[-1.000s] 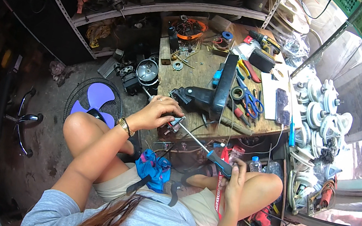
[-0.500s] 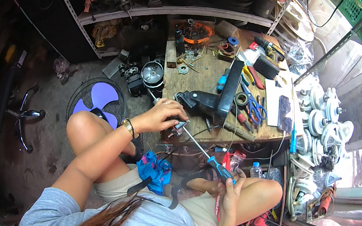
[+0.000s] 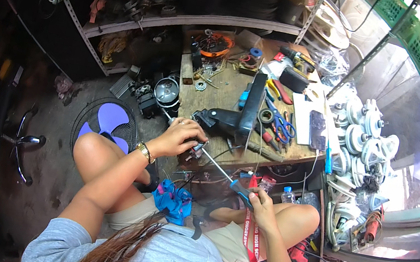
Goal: The person manipulates a motor assembly by hand, pulling on wires and adjusting components. They then use a screwdriver to tighten a screw on the housing.
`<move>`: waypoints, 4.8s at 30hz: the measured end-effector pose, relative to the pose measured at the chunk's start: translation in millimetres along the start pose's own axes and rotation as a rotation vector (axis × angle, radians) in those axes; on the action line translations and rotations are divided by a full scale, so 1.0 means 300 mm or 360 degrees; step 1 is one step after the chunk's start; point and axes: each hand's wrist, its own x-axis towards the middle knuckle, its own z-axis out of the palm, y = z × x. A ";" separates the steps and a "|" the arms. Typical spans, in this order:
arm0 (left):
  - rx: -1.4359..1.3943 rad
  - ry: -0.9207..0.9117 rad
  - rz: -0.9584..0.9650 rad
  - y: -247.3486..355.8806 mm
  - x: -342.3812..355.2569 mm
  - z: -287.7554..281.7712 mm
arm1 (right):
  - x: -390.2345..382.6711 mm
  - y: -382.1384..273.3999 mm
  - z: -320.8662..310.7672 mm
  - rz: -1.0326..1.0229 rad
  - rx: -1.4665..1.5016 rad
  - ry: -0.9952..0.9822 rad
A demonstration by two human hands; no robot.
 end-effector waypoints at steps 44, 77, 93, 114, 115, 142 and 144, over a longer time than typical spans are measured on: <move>0.0184 0.0467 -0.0187 0.054 -0.011 0.035 | 0.605 -0.463 -0.082 -0.1287 -0.1438 0.1255; -0.0823 0.1417 -0.0357 0.184 -0.181 -0.241 | 0.388 -0.820 0.381 -0.1636 -0.1222 -0.0187; -0.0696 0.0374 -0.0405 0.163 -0.073 -0.452 | 0.304 -0.606 0.778 -0.1399 0.1317 -0.0092; -0.0101 0.0421 -0.0269 0.112 0.115 -0.398 | 0.236 -0.784 0.225 -0.1906 0.0126 0.0365; -0.0078 0.0425 -0.0268 0.084 0.108 -0.391 | 0.221 -0.829 0.213 -0.1999 -0.0017 0.0389; 0.0071 0.0179 -0.0475 0.130 0.096 -0.402 | 0.176 -0.978 0.149 -0.2034 -0.0576 0.0161; 0.0067 0.0176 -0.0514 0.134 0.101 -0.404 | 0.176 -0.982 0.147 -0.2060 -0.0552 0.0168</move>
